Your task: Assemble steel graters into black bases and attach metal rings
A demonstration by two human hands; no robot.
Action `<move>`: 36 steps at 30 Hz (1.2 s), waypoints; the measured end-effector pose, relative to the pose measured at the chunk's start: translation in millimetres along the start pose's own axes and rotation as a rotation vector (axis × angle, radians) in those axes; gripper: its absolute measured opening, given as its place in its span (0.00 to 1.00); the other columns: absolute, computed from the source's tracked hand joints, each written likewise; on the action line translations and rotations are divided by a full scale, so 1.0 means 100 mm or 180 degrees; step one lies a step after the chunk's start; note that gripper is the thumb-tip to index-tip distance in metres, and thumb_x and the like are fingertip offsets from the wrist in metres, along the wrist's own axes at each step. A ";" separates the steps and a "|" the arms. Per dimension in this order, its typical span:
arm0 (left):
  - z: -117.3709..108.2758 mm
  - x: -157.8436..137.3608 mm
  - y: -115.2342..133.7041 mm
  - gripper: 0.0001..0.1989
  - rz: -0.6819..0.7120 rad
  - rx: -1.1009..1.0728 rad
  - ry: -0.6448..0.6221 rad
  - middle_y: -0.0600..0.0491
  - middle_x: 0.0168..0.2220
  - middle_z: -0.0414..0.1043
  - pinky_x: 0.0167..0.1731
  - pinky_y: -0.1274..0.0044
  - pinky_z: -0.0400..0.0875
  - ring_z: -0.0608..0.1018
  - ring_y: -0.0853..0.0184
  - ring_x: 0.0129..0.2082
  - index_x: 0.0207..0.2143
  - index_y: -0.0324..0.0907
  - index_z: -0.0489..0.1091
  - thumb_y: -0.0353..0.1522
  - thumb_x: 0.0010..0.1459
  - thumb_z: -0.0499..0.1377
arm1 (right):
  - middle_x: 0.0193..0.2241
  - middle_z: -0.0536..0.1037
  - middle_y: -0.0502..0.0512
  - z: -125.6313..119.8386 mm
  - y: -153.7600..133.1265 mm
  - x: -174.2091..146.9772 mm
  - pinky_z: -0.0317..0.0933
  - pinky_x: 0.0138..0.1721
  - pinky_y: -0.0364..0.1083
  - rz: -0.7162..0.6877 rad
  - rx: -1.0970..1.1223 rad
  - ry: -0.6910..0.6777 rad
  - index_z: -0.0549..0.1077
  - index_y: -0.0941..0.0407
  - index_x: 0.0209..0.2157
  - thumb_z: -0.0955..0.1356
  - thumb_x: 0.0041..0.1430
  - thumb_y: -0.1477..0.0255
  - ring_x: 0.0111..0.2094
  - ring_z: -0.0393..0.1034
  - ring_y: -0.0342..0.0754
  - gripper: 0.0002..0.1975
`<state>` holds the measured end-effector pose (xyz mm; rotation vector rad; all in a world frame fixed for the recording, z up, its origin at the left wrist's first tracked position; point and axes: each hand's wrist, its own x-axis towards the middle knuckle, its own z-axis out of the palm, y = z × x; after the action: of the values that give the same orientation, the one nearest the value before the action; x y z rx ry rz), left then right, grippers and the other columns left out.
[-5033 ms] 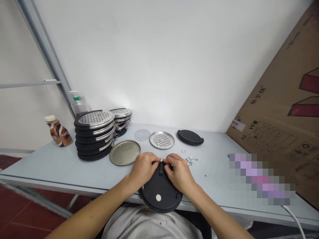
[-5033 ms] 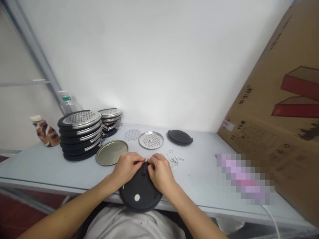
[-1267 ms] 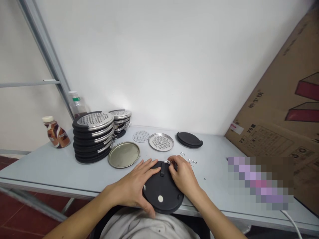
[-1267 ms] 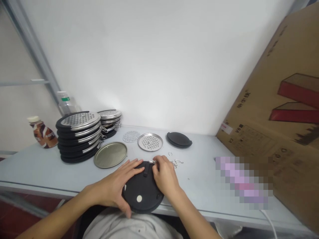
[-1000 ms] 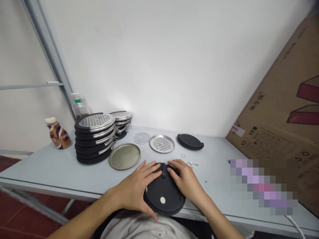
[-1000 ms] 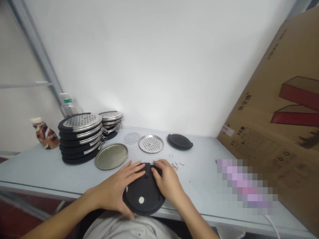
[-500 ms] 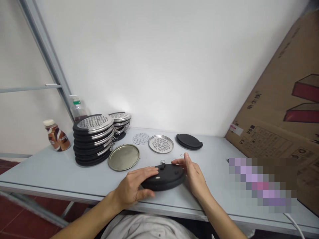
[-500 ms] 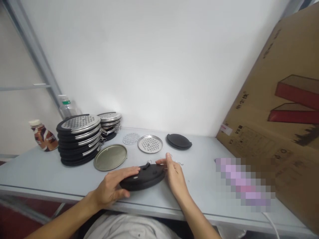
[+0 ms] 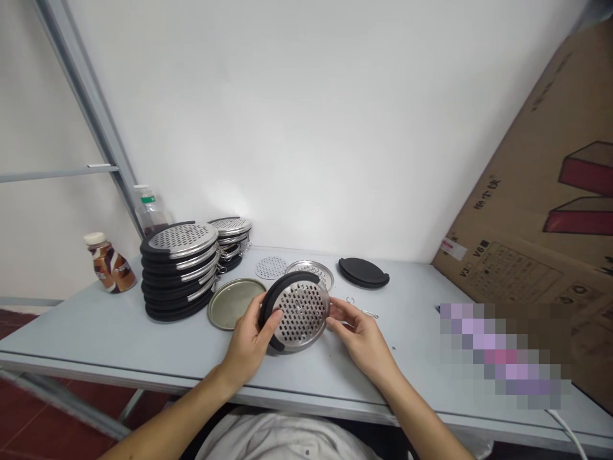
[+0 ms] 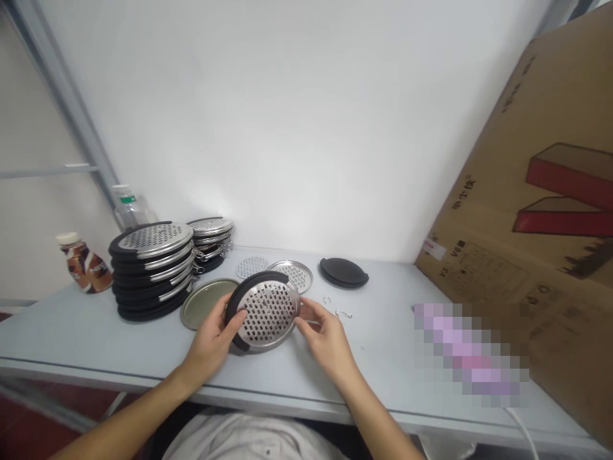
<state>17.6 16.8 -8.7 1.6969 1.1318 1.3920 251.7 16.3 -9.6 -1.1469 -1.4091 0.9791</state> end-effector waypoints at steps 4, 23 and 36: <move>0.00 0.02 0.01 0.19 -0.0216 -0.0136 -0.0035 0.47 0.51 0.73 0.51 0.70 0.68 0.75 0.59 0.50 0.53 0.41 0.65 0.41 0.65 0.56 | 0.40 0.82 0.57 0.00 0.01 -0.01 0.69 0.42 0.51 0.0177 0.0233 -0.0310 0.75 0.54 0.52 0.70 0.58 0.62 0.37 0.75 0.52 0.22; -0.01 0.04 0.10 0.22 -0.0494 -0.0286 -0.0207 0.47 0.57 0.70 0.58 0.70 0.64 0.70 0.58 0.59 0.56 0.41 0.66 0.44 0.67 0.52 | 0.33 0.82 0.57 -0.09 -0.21 -0.05 0.63 0.42 0.47 0.0603 0.1446 -0.1046 0.81 0.57 0.40 0.74 0.54 0.61 0.34 0.73 0.47 0.16; 0.00 0.03 0.18 0.19 -0.0492 -0.0593 -0.0388 0.48 0.55 0.70 0.56 0.71 0.65 0.72 0.60 0.55 0.54 0.42 0.64 0.41 0.65 0.56 | 0.25 0.78 0.50 -0.01 -0.23 -0.07 0.64 0.31 0.44 0.0767 0.1761 -0.0947 0.79 0.56 0.35 0.70 0.60 0.59 0.24 0.70 0.43 0.13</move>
<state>21.7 12.3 8.0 1.5081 1.0100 1.2405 249.2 4.3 10.9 -0.7823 -1.1250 1.6436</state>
